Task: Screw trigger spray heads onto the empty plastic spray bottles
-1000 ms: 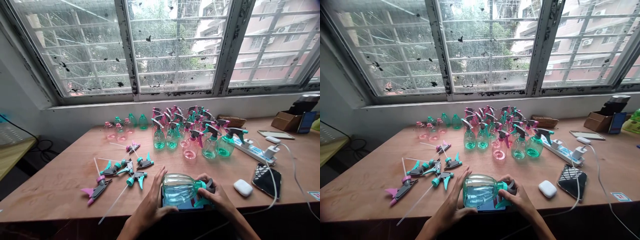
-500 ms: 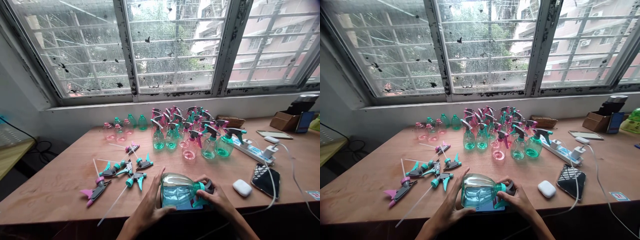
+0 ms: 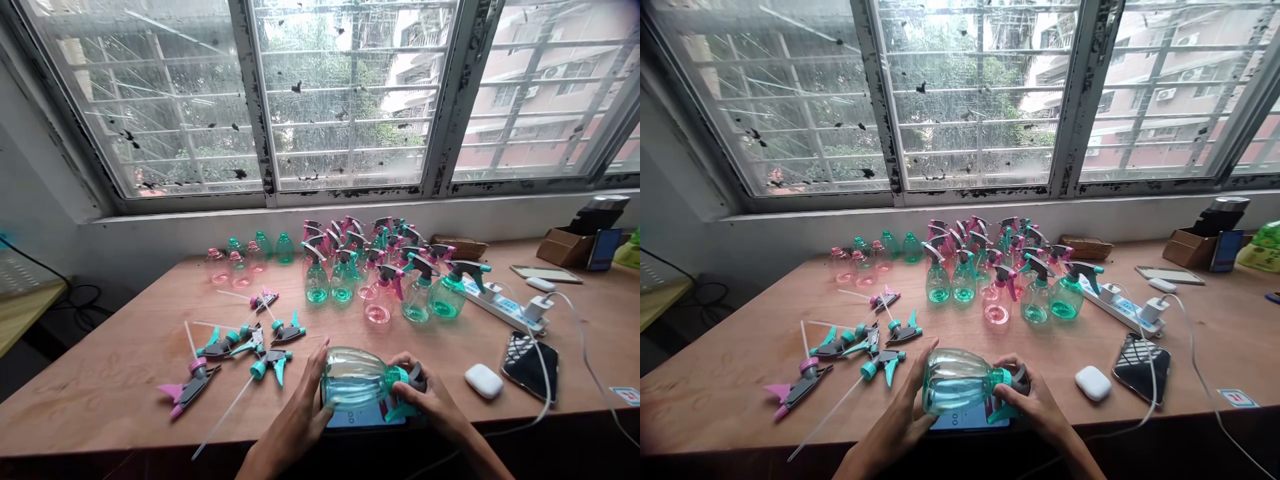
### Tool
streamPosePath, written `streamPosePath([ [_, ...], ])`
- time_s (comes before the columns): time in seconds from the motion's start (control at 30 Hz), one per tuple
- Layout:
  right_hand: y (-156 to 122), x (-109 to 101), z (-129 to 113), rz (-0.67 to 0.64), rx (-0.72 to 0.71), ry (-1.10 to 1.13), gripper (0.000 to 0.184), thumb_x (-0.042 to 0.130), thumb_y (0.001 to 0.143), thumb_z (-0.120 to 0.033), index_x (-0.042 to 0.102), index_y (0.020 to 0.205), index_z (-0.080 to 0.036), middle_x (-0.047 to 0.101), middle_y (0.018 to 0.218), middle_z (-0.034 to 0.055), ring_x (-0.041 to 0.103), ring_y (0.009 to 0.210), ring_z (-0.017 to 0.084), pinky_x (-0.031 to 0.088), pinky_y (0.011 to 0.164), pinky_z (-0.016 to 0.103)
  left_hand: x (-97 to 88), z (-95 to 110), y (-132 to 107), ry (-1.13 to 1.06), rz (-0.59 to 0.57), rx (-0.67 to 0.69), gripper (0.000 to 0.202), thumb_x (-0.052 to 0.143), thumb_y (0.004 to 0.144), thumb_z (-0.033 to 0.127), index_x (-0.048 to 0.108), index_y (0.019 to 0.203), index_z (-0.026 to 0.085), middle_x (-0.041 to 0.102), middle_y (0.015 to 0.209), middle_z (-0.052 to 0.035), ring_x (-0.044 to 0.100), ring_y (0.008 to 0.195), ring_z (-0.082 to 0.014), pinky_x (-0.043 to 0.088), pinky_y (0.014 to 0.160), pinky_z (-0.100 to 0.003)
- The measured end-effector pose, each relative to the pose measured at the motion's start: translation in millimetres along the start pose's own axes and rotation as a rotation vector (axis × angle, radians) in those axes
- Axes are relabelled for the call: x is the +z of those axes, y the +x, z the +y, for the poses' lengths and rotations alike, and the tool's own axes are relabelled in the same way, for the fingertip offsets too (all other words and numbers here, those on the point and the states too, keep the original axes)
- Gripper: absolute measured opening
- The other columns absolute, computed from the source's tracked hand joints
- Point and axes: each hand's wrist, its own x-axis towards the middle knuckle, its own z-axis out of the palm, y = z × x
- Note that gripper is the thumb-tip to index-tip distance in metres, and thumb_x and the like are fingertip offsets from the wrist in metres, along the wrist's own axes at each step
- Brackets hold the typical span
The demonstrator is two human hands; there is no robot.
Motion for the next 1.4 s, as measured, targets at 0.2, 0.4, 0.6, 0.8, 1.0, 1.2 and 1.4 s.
streamPosePath([
  [0.2, 0, 0, 0, -0.039, 0.006, 0.010, 0.039, 0.079, 0.076, -0.050, 0.059, 0.093, -0.021, 0.071, 0.061, -0.0006, 0.069, 0.056, 0.022, 0.049, 0.053, 0.029, 1.4, -1, 0, -0.019, -0.027, -0.003, 0.115, 0.076, 0.083, 0.026, -0.011, 0.157, 0.034, 0.010, 0.167, -0.0122, 0.011, 0.153, -0.0356, 0.018, 0.121, -0.058],
  [0.4, 1, -6, 4, -0.067, 0.003, 0.000, 0.036, 0.077, 0.079, -0.047, 0.059, 0.093, -0.020, 0.072, 0.062, -0.0001, 0.067, 0.056, 0.020, 0.047, 0.053, 0.027, -3.1, 1, 0, -0.015, -0.043, -0.066, 0.095, 0.070, 0.089, 0.031, 0.004, 0.158, 0.035, 0.015, 0.167, -0.0085, 0.018, 0.152, -0.0332, 0.018, 0.123, -0.053],
  [0.6, 1, -6, 5, -0.073, 0.010, -0.012, 0.037, 0.078, 0.078, -0.047, 0.057, 0.094, -0.021, 0.072, 0.062, -0.0002, 0.067, 0.056, 0.020, 0.046, 0.053, 0.027, 1.4, -5, 0, -0.030, -0.029, -0.028, 0.090, 0.061, 0.095, 0.027, -0.003, 0.157, 0.039, 0.017, 0.166, -0.0068, 0.015, 0.153, -0.0302, 0.018, 0.123, -0.053],
  [0.8, 1, -8, 9, -0.090, 0.004, -0.009, 0.035, 0.076, 0.081, -0.045, 0.057, 0.095, -0.020, 0.072, 0.062, 0.0003, 0.066, 0.057, 0.019, 0.046, 0.054, 0.027, -1.2, -1, 1, -0.007, -0.046, -0.070, 0.103, 0.076, 0.085, 0.034, 0.003, 0.157, 0.036, 0.014, 0.167, -0.0097, 0.015, 0.153, -0.0333, 0.017, 0.123, -0.054],
  [1.0, 1, -8, 6, -0.111, -0.001, -0.027, 0.033, 0.071, 0.085, -0.048, 0.057, 0.096, -0.020, 0.071, 0.063, -0.0004, 0.066, 0.057, 0.019, 0.045, 0.053, 0.026, 1.7, -12, 0, -0.026, -0.024, -0.033, 0.079, 0.052, 0.100, 0.030, -0.001, 0.158, 0.036, 0.018, 0.166, -0.0083, 0.019, 0.152, -0.0308, 0.021, 0.122, -0.051],
  [1.2, -1, -5, 5, -0.087, 0.015, -0.031, 0.035, 0.070, 0.085, -0.051, 0.056, 0.095, -0.021, 0.068, 0.059, -0.0016, 0.066, 0.055, 0.020, 0.044, 0.051, 0.026, -0.8, -8, -1, -0.005, -0.045, -0.067, 0.101, 0.073, 0.086, 0.039, 0.002, 0.158, 0.033, 0.018, 0.166, -0.0099, 0.014, 0.153, -0.0348, 0.017, 0.123, -0.054],
  [1.4, 1, -6, 8, -0.008, -0.002, -0.006, 0.039, 0.076, 0.079, -0.049, 0.056, 0.098, -0.021, 0.068, 0.065, -0.0022, 0.063, 0.053, 0.017, 0.044, 0.050, 0.025, -1.5, -2, 0, 0.021, -0.037, -0.025, 0.077, 0.052, 0.099, 0.025, 0.003, 0.157, 0.038, 0.017, 0.166, -0.0057, 0.018, 0.152, -0.0301, 0.019, 0.123, -0.053],
])
